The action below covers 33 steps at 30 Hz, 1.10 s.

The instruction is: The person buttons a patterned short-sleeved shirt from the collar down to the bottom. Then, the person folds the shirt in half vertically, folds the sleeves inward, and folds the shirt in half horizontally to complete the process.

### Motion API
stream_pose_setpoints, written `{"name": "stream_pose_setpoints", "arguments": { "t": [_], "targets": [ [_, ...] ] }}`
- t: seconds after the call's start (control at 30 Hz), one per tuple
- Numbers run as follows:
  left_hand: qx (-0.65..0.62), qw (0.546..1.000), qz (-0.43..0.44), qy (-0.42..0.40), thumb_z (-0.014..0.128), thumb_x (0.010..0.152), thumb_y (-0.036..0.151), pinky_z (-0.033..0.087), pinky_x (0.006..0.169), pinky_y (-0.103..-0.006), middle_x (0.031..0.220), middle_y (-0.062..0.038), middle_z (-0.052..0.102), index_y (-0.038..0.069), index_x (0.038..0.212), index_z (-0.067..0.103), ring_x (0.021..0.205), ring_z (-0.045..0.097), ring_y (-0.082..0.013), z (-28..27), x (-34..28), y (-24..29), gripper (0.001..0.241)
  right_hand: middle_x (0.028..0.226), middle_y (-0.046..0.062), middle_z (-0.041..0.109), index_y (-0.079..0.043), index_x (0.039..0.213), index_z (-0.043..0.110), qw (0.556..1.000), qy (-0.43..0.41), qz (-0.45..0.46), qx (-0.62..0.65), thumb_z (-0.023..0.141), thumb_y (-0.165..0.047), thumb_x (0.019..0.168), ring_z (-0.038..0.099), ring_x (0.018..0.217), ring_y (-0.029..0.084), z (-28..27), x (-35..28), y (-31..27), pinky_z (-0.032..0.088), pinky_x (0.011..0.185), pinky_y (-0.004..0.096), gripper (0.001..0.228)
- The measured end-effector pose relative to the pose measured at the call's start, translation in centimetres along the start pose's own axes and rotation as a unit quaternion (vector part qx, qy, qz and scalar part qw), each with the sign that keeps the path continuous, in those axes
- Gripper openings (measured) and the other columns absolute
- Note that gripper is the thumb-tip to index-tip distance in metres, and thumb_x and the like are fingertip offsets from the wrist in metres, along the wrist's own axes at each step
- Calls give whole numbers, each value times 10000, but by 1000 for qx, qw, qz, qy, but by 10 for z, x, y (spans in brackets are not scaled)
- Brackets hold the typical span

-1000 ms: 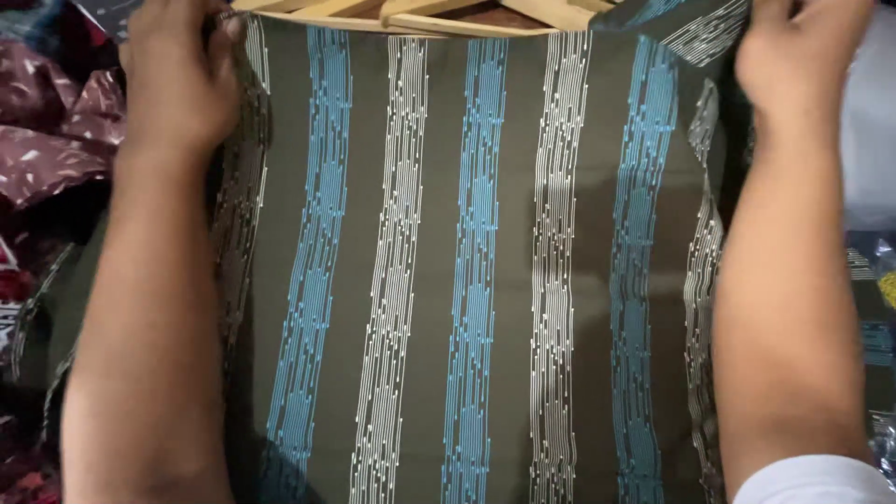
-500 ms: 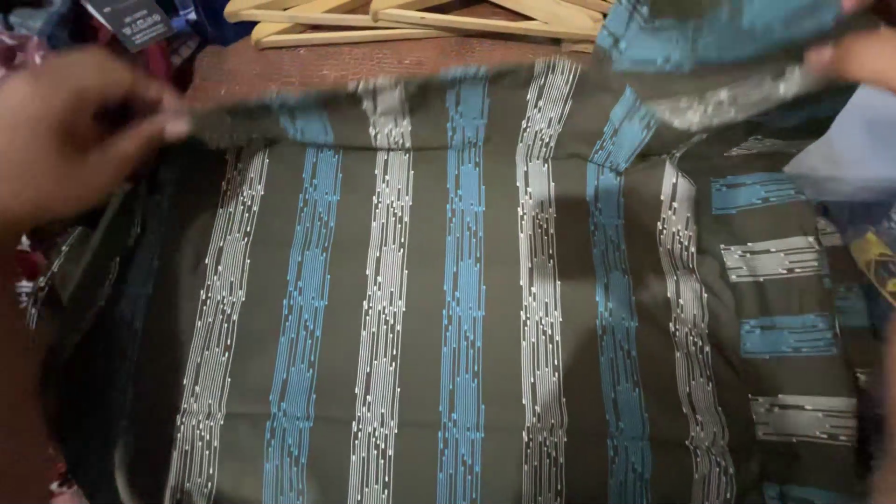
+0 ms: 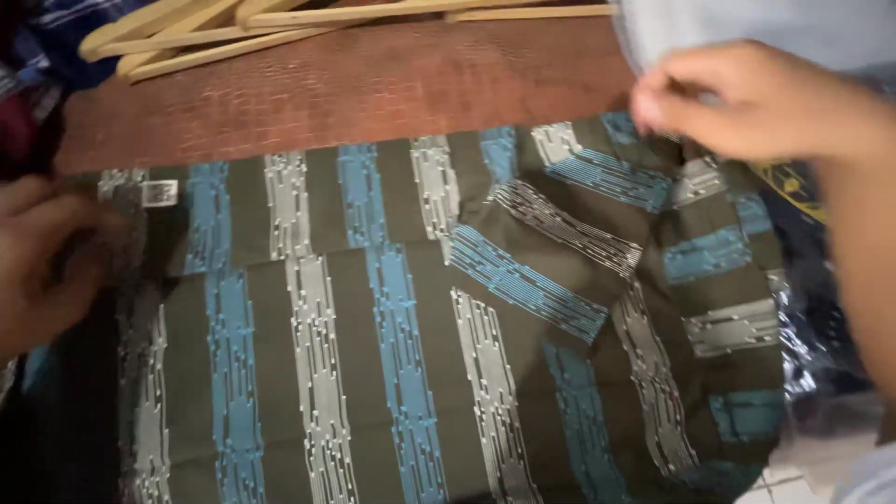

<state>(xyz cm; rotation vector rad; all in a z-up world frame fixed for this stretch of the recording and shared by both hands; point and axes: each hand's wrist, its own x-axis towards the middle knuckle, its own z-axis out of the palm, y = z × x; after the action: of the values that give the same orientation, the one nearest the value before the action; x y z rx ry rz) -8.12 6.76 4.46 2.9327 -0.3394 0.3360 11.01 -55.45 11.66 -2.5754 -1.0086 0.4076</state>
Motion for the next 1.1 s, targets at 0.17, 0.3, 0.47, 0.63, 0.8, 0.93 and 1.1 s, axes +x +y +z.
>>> {"name": "stream_pose_setpoints", "arguments": {
  "t": [0.17, 0.3, 0.47, 0.63, 0.8, 0.93, 1.1],
  "targets": [
    [140, 987, 79, 21, 714, 978, 118, 559, 799, -389, 1164, -87, 699, 125, 1416, 730, 904, 683, -314, 5, 66, 69, 439, 1375, 242, 629, -15, 1360, 628, 977, 104, 99, -156, 422, -323, 1117, 591, 1215, 458, 45, 37, 0, 456, 1018, 610, 443],
    [47, 998, 28, -4, 503, 1089, 291, 461, 957, -524, 1428, -205, 586, 34, 1445, 600, 1181, 583, -447, 50, 86, 63, 449, 1188, 207, 674, -11, 1214, 622, 975, 125, 11, -181, 430, -296, 1124, 654, 974, 443, 69, 45, 22, 499, 895, 566, 355],
    [-6, 998, -51, -21, 327, 1087, 444, 187, 1155, -656, 1601, -244, 410, 32, 1548, 463, 1512, 271, -461, 60, 83, 64, 633, 1085, 200, 649, -22, 1113, 651, 950, 152, 29, -272, 443, -349, 1145, 612, 990, 396, 74, 32, 38, 411, 946, 536, 389],
    [12, 998, -59, 9, 383, 1108, 401, 179, 1160, -651, 1600, -249, 449, 21, 1547, 507, 1501, 319, -452, 65, 81, 65, 593, 1115, 187, 633, 1, 1247, 621, 933, 132, -12, -335, 454, -330, 1079, 572, 957, 323, 79, 26, 42, 337, 935, 449, 407],
    [118, 991, 5, 67, 544, 1103, 331, 237, 1140, -647, 1526, -195, 555, 76, 1491, 638, 1393, 462, -418, 60, 76, 72, 474, 1078, 158, 612, -19, 1222, 623, 906, 178, -35, -384, 525, -327, 1034, 563, 951, 307, 80, 23, 36, 323, 990, 447, 373],
    [216, 974, 7, 64, 586, 1110, 324, 492, 869, -478, 1206, -85, 697, 156, 1344, 712, 989, 657, -346, 51, 80, 98, 315, 1478, 211, 469, -9, 1464, 413, 973, 38, 8, -228, 309, -359, 1089, 370, 1388, 383, 63, 38, -18, 98, 1198, 640, 523],
    [51, 996, -72, -20, 415, 1064, 455, 362, 988, -593, 1356, -282, 509, 18, 1506, 455, 1157, 480, -485, 68, 75, 118, 622, 1629, 254, 243, -6, 1538, 292, 970, 69, -196, -129, 307, -395, 1075, 238, 1491, 392, 108, 52, -62, 147, 1196, 637, 605]
  ]
}}
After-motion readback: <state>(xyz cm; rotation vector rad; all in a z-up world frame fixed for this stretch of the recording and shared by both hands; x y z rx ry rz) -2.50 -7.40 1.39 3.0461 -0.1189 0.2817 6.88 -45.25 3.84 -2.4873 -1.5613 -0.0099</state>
